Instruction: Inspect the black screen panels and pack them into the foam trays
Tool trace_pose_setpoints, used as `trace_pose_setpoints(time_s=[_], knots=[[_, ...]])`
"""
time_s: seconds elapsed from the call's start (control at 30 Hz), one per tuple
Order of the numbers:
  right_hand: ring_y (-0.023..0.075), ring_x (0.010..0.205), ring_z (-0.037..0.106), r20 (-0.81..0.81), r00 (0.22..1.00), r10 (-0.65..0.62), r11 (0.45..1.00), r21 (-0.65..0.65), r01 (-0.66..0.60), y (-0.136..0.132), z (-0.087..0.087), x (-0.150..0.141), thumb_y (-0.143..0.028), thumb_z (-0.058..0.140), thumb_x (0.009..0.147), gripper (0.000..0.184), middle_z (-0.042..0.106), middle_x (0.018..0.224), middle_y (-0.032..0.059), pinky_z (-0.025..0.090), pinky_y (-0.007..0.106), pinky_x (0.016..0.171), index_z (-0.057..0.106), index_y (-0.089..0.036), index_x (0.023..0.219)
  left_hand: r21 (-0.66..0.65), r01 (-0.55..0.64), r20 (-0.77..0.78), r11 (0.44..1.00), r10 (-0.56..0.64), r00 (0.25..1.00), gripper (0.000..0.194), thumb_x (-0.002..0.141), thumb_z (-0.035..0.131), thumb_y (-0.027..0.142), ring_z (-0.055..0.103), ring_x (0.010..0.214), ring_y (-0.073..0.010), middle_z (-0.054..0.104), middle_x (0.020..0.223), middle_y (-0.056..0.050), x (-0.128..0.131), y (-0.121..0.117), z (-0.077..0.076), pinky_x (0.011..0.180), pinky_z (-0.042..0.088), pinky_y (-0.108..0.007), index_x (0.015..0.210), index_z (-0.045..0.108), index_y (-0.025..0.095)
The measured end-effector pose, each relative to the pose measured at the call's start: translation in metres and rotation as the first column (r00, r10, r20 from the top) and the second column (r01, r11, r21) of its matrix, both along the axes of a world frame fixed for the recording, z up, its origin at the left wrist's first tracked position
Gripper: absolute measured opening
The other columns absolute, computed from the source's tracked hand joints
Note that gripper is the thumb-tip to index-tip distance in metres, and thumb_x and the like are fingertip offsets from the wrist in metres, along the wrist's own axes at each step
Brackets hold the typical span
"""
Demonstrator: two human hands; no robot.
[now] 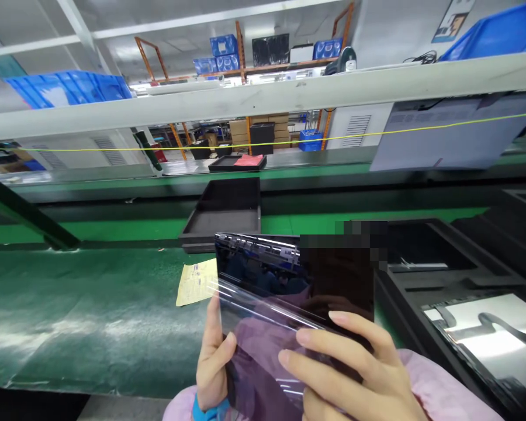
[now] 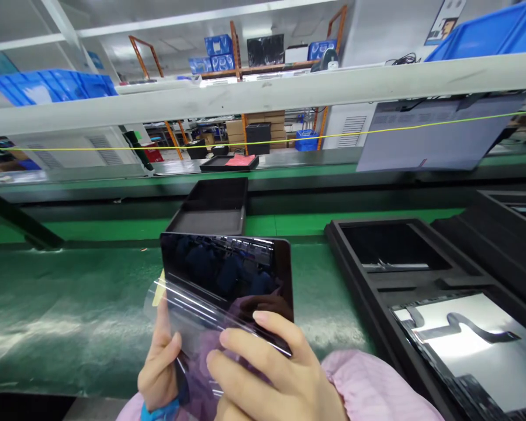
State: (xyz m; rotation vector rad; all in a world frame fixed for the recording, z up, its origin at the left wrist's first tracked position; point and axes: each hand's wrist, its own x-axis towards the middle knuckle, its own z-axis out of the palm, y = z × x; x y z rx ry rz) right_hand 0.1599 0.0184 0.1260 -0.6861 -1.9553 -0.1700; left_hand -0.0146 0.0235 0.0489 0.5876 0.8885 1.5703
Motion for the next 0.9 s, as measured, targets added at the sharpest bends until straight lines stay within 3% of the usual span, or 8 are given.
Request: trace_pose_setpoints(time_s=[0.1,0.17,0.27,0.4,0.53,0.63,0.73,0.9], knots=[[0.0161,0.106,0.057,-0.050,0.998,-0.039,0.998,0.042,0.041,0.034,-0.002,0.023,-0.013,0.051,0.084,0.019,0.069,0.099,-0.0040,0.041,0.037,0.098,0.057,-0.020,0.067,0.053,0.052,-0.114,0.997,-0.046,0.992,0.050,0.074,0.070,0.033,0.024,0.141,-0.0237,0.041,0.144,0.013,0.004,0.009,0.007,0.117,0.021,-0.036,0.122,0.058,0.042],[0.0202,0.108,0.055,-0.180,0.955,-0.234,0.971,0.005,0.239,0.068,-0.014,0.044,-0.016,0.054,0.083,0.011,0.067,0.102,0.0020,0.042,0.039,0.095,0.059,-0.019,0.075,0.054,0.175,-0.135,0.983,-0.166,0.977,0.052,0.075,0.069,0.028,0.023,0.141,-0.0236,0.047,0.142,0.005,0.005,0.020,0.005,0.117,0.019,-0.036,0.125,0.058,0.034],[0.0217,0.101,0.059,-0.260,0.857,-0.445,0.875,-0.329,0.355,0.114,-0.048,0.071,-0.035,0.050,0.087,0.018,0.065,0.107,0.0049,0.044,0.041,0.091,0.061,-0.021,0.086,-0.011,0.227,-0.074,0.974,-0.227,0.971,0.051,0.070,0.072,0.025,0.033,0.137,-0.0295,0.058,0.131,-0.004,0.000,0.046,-0.007,0.116,0.021,-0.043,0.120,0.063,0.025],[0.0229,0.090,0.061,-0.130,0.866,-0.483,0.714,-0.631,0.303,0.132,-0.094,0.088,-0.053,0.047,0.080,0.038,0.065,0.107,0.0044,0.048,0.035,0.069,0.063,-0.023,0.097,0.002,-0.065,-0.100,0.998,0.065,0.993,0.044,0.066,0.074,0.018,0.043,0.131,-0.0298,0.062,0.125,-0.007,-0.025,0.101,-0.008,0.113,0.028,-0.042,0.109,0.066,0.019],[0.0228,0.087,0.062,0.013,0.916,-0.400,0.611,-0.742,0.277,0.127,-0.120,0.092,-0.059,0.045,0.076,0.045,0.067,0.102,0.0050,0.048,0.031,0.059,0.065,-0.023,0.095,0.149,-0.368,-0.029,0.918,0.376,0.926,0.065,0.085,0.050,0.012,0.049,0.125,-0.0140,0.046,0.142,0.000,-0.047,0.176,0.025,0.106,0.038,-0.031,0.142,0.026,0.033],[0.0224,0.089,0.062,0.077,0.947,-0.312,0.619,-0.740,0.264,0.128,-0.131,0.093,-0.058,0.042,0.080,0.045,0.067,0.099,0.0054,0.051,0.031,0.061,0.066,-0.022,0.093,0.193,-0.514,0.015,0.836,0.522,0.853,0.066,0.090,0.043,0.010,0.052,0.120,-0.0146,0.042,0.144,-0.004,-0.054,0.232,0.040,0.100,0.044,-0.034,0.145,0.013,0.033],[0.0200,0.084,0.064,0.123,0.974,-0.190,0.654,-0.724,0.219,0.138,-0.135,0.086,-0.053,0.039,0.086,0.041,0.068,0.096,0.0051,0.054,0.032,0.066,0.065,-0.022,0.092,0.159,-0.577,0.018,0.801,0.582,0.813,0.050,0.091,0.050,0.027,0.054,0.113,-0.0240,0.044,0.138,-0.012,-0.056,0.269,0.029,0.091,0.049,-0.045,0.138,0.034,0.022],[0.0181,0.095,0.063,0.151,0.989,0.007,0.719,-0.688,0.100,0.190,-0.128,0.033,-0.037,0.039,0.090,0.031,0.067,0.101,0.0053,0.052,0.036,0.088,0.064,-0.020,0.099,0.088,-0.579,-0.034,0.810,0.583,0.811,0.041,0.089,0.055,0.031,0.056,0.107,-0.0235,0.051,0.128,-0.011,-0.055,0.276,0.004,0.087,0.051,-0.045,0.127,0.047,0.018]])
